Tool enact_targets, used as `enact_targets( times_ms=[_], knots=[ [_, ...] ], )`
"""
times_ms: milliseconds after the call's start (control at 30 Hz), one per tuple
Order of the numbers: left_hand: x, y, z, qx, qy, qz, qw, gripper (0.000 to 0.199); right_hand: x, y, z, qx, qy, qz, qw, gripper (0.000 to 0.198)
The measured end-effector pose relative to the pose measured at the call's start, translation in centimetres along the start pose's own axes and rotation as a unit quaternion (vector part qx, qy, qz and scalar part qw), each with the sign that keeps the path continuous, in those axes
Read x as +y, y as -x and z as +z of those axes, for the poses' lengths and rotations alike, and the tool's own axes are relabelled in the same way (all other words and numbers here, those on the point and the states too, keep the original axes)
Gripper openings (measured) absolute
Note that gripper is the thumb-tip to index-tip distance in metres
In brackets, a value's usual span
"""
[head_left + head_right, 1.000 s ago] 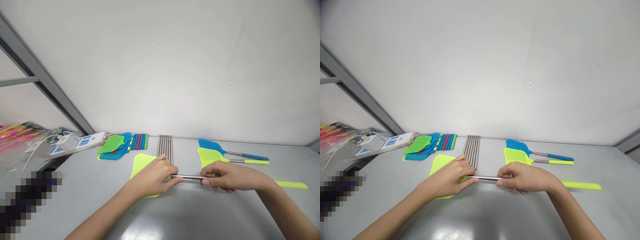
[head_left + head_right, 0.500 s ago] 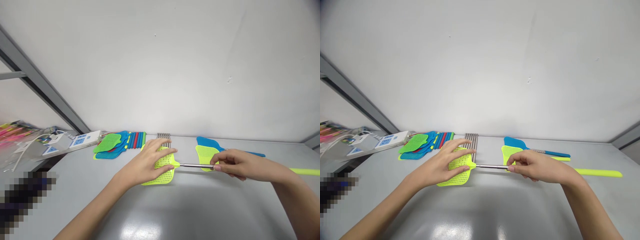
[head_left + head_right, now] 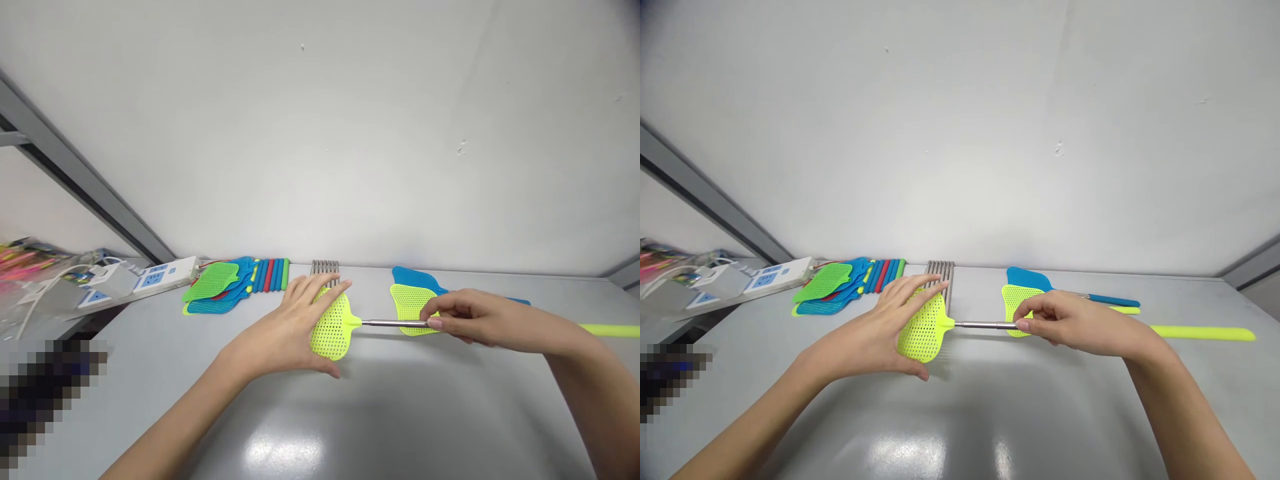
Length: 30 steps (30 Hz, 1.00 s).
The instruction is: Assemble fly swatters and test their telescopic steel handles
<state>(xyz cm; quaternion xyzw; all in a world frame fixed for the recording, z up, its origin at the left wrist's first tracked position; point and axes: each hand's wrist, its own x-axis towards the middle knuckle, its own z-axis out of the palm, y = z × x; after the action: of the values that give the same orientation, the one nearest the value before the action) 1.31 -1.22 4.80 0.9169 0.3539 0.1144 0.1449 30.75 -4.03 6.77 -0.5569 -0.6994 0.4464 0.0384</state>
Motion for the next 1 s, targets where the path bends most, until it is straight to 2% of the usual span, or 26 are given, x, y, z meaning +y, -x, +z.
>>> enact_targets(
  times_ms=[133,267,467,700,1000],
  knots=[
    [0.4,0.0,-0.2,-0.001,-0.013,-0.016,1.0,0.089,-0.1,0.1,0.0,0.014,0.005,0.004,1.0,0.034],
    [1.0,-0.1,-0.8,0.022,-0.017,0.018,0.999,0.081,-0.2,0.4,-0.3,0.01,-0.003,-0.003,1.0,0.035],
    [1.2,-0.2,-1.2,0.055,-0.014,0.034,0.998,0.067,-0.6,0.2,-0.3,0.003,-0.009,-0.018,1.0,0.039],
    [0.8,0.2,-1.1,0.06,-0.086,0.074,0.992,0.072,-0.6,-0.3,0.2,-0.023,-0.01,-0.029,0.999,0.04],
    [1.5,0.6,-1.5,0.058,-0.104,0.081,0.99,0.074,-0.6,-0.2,0.3,-0.039,-0.023,-0.018,0.999,0.037]
  ],
)
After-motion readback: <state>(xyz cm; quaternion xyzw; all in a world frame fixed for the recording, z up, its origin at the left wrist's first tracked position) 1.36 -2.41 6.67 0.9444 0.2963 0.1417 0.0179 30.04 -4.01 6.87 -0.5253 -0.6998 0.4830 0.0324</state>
